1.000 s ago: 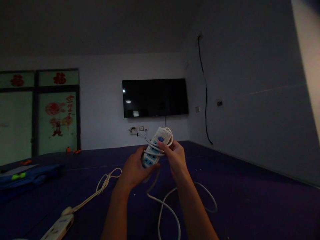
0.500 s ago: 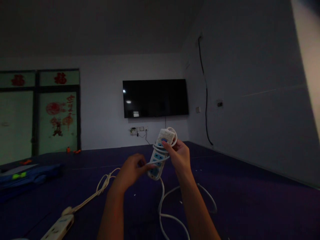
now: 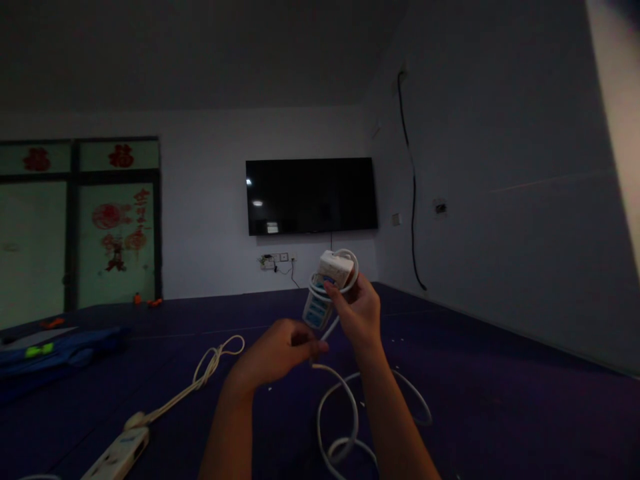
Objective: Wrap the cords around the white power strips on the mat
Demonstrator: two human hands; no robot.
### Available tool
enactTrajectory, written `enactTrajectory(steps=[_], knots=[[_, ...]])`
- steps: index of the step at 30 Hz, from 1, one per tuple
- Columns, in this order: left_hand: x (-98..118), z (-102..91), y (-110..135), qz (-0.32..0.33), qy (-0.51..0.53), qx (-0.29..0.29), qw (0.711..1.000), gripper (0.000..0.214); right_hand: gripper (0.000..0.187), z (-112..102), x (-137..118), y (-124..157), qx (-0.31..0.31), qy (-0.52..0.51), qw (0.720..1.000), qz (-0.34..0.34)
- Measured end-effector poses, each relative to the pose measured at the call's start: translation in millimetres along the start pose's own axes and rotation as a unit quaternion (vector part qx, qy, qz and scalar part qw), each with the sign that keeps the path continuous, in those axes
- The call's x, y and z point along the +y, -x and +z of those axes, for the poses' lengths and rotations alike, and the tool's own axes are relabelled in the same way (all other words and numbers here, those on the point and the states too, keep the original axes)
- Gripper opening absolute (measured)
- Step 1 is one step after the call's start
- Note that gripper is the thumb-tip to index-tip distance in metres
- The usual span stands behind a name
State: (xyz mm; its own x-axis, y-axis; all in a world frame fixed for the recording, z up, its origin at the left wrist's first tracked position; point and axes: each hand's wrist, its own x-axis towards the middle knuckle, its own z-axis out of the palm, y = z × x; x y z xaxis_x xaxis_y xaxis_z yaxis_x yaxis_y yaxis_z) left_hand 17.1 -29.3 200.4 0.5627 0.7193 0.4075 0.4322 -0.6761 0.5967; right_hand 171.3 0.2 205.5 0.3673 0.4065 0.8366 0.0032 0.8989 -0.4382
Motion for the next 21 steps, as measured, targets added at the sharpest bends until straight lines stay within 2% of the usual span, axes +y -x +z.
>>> enactTrajectory(steps=[2,4,7,9,11,13,15,18,21], knots=[[4,0.3,-1,0.022,0.034,0.028,0.999,0.027,0.033,-1,1,0,0.011,-0.019,1.000,0.010],[5,-1.0,-3,0.035,0.047,0.129,0.990,0.021,0.031,-1,2,-1,0.021,-0.049,0.998,0.028],[2,-4.2,-8,0.042,-0.003,0.300,0.953,0.019,0.032,-2,3,-2,0.025,-0.093,0.994,0.056],[-2,-4.8,-11,0.050,-0.034,0.360,0.931,0.030,0.033,-1,3,-2,0.024,-0.110,0.991,0.069],[-6,-3.0,-14,0.056,-0.042,0.369,0.927,0.048,0.033,2,3,-2,0.022,-0.119,0.989,0.079],[-10,1.1,-17,0.061,-0.043,0.347,0.935,0.065,0.033,5,3,0,0.019,-0.125,0.988,0.088],[-13,6.4,-21,0.074,-0.042,0.319,0.944,0.072,0.033,10,2,3,0.010,-0.130,0.987,0.095],[-16,13.8,-26,0.103,-0.037,0.299,0.948,0.068,0.035,18,2,8,-0.011,-0.142,0.985,0.101],[-15,18.6,-28,0.096,-0.042,0.327,0.939,0.058,0.037,24,2,11,-0.028,-0.149,0.983,0.100]])
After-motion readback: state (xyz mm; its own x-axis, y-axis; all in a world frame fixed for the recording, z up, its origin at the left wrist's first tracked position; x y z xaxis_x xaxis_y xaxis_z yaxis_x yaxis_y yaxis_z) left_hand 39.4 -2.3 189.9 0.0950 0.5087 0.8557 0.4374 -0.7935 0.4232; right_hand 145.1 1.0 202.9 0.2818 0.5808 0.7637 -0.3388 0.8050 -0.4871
